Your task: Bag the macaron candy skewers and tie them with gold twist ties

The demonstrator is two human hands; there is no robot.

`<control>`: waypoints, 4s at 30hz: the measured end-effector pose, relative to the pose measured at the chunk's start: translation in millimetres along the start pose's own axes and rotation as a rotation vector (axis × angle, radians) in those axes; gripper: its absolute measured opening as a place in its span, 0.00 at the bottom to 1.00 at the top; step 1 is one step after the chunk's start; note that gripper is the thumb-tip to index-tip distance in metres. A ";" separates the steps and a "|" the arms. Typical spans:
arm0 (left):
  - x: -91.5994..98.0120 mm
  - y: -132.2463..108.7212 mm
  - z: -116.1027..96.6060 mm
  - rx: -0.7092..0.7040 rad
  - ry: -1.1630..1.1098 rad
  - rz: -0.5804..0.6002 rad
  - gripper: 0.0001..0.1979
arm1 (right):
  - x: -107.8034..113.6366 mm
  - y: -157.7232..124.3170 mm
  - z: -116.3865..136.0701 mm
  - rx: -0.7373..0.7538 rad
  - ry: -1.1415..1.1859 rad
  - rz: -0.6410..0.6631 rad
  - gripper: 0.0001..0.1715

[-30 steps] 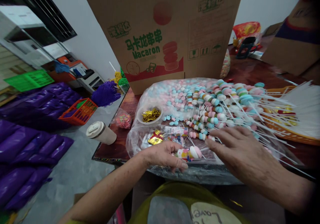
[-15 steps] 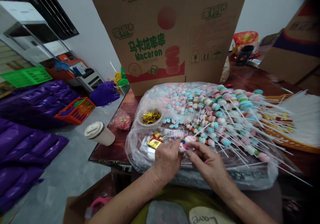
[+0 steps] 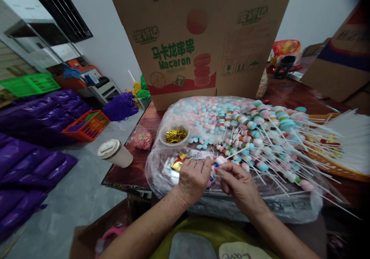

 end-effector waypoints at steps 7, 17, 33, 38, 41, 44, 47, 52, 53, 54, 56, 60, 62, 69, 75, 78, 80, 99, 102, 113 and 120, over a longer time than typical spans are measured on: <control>-0.8 -1.1 7.6 0.265 -0.386 0.390 0.08 | 15.8 0.2 5.4 0.272 -0.731 0.125 0.14; 4.7 4.5 7.7 0.518 -0.802 0.450 0.04 | 4.7 -0.5 -4.5 0.190 -0.347 0.148 0.17; 4.0 4.1 10.2 0.376 -0.930 0.545 0.04 | 28.8 -4.2 5.9 0.477 -0.827 0.356 0.14; -7.3 -2.3 3.2 0.529 -1.171 0.572 0.10 | 36.9 -10.6 7.5 0.690 -1.254 0.156 0.15; -11.5 -4.2 -0.6 0.739 -1.356 0.566 0.13 | 57.6 -14.9 15.0 0.577 -1.378 -0.006 0.13; -8.3 -2.5 -1.8 0.884 -1.537 0.654 0.15 | 80.6 -14.9 26.5 0.325 -1.074 -0.190 0.11; -1.2 1.1 -3.2 0.869 -1.697 0.783 0.18 | 86.4 -8.4 37.4 0.109 -0.465 -0.228 0.21; 4.8 5.1 -9.2 0.786 -1.810 0.938 0.22 | 64.4 5.8 49.9 -0.025 -0.058 0.003 0.22; 4.8 5.6 -10.3 0.792 -1.799 0.947 0.21 | 60.4 7.3 51.5 -0.022 -0.058 0.030 0.20; 4.5 6.0 -11.2 0.808 -1.777 0.951 0.21 | 56.9 8.4 52.9 -0.023 -0.063 0.058 0.19; 3.3 6.7 -12.7 0.851 -1.723 0.957 0.21 | 51.4 9.1 55.5 -0.041 -0.079 0.120 0.20; 0.5 7.1 -16.1 0.849 -1.696 0.991 0.21 | 42.9 8.0 63.2 -0.029 -0.130 0.211 0.23; -0.2 6.5 -17.8 0.807 -1.710 1.047 0.21 | 39.0 7.3 66.2 0.011 -0.196 0.253 0.24; -1.4 6.0 -18.5 0.837 -1.671 1.138 0.21 | 28.8 7.3 43.2 0.060 -0.373 0.219 0.25; -13.0 9.8 -9.6 0.777 -1.925 1.003 0.21 | 25.4 10.3 20.5 -0.010 -0.257 0.208 0.25; -13.1 3.3 2.0 0.740 -1.980 1.038 0.26 | 38.4 12.7 27.5 -0.065 -0.171 0.162 0.24; -11.3 -3.7 6.2 0.680 -1.944 1.148 0.26 | 48.7 12.2 36.3 -0.059 -0.152 0.209 0.23; 11.3 -0.7 -5.1 0.130 -0.786 0.046 0.16 | 81.7 2.5 35.9 0.112 -0.093 0.085 0.15; 10.6 0.6 -5.5 0.023 -0.661 -0.058 0.18 | 79.0 2.8 32.8 0.108 -0.028 0.065 0.13; 9.4 12.2 -11.0 0.127 -0.911 0.094 0.20 | 68.6 -0.1 53.4 0.149 -0.153 0.096 0.17; 1.8 17.0 -19.9 0.379 -1.254 0.418 0.18 | 49.5 2.9 58.7 0.160 -0.421 0.125 0.23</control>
Point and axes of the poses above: each hand's wrist, its own y-axis towards the middle knuckle, its own x-axis out of the back of the hand, z = x × y, the point moved 1 cm from there along y, towards the middle knuckle, and after that the axes turned 2 degrees about -x, right-handed, at the moved point
